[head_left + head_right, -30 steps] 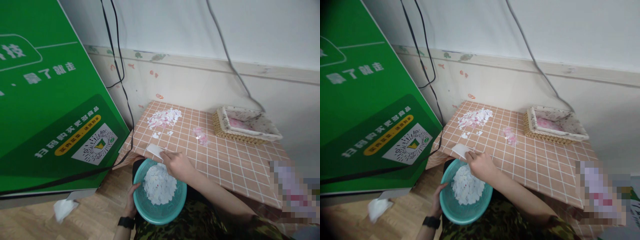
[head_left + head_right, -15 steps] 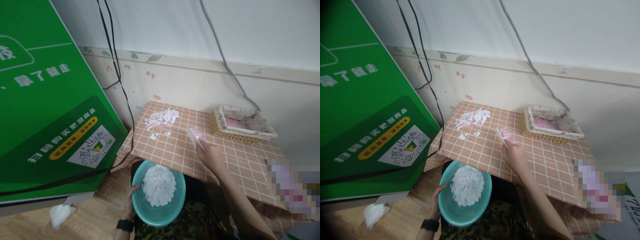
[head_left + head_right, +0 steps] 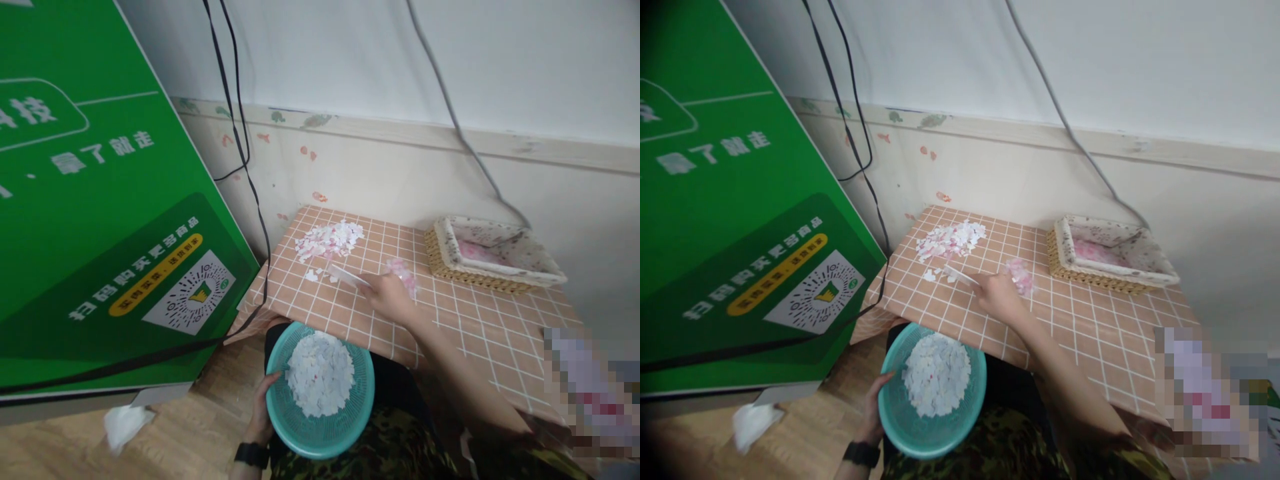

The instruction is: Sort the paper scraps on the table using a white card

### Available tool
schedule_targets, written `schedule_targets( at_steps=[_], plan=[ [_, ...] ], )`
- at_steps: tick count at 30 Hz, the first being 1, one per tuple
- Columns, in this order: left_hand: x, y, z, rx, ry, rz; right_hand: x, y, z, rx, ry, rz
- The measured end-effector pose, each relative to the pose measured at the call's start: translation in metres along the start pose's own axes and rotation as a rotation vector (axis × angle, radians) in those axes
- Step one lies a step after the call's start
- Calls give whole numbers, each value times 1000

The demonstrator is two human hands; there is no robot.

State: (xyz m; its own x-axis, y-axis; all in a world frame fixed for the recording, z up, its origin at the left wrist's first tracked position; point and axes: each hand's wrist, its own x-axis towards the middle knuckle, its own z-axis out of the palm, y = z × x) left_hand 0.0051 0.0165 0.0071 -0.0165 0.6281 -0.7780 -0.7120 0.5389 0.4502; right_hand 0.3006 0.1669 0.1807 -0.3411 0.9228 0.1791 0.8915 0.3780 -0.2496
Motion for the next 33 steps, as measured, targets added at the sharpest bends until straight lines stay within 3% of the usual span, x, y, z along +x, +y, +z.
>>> schedule_targets(
  at_steps=[7, 13, 20, 33],
  plan=[
    [-3, 2, -1, -34, -20, 4, 5, -7, 6, 7, 50, 55],
    [-16, 24, 1, -59, -27, 8, 26, -21, -2, 11, -3, -40],
    [-28, 49, 5, -65, -5, 114, 49, -36, 1, 84, -35, -136],
    [-33, 48, 7, -31, -52, 37, 31, -12, -15, 221, -115, -164]
  ],
)
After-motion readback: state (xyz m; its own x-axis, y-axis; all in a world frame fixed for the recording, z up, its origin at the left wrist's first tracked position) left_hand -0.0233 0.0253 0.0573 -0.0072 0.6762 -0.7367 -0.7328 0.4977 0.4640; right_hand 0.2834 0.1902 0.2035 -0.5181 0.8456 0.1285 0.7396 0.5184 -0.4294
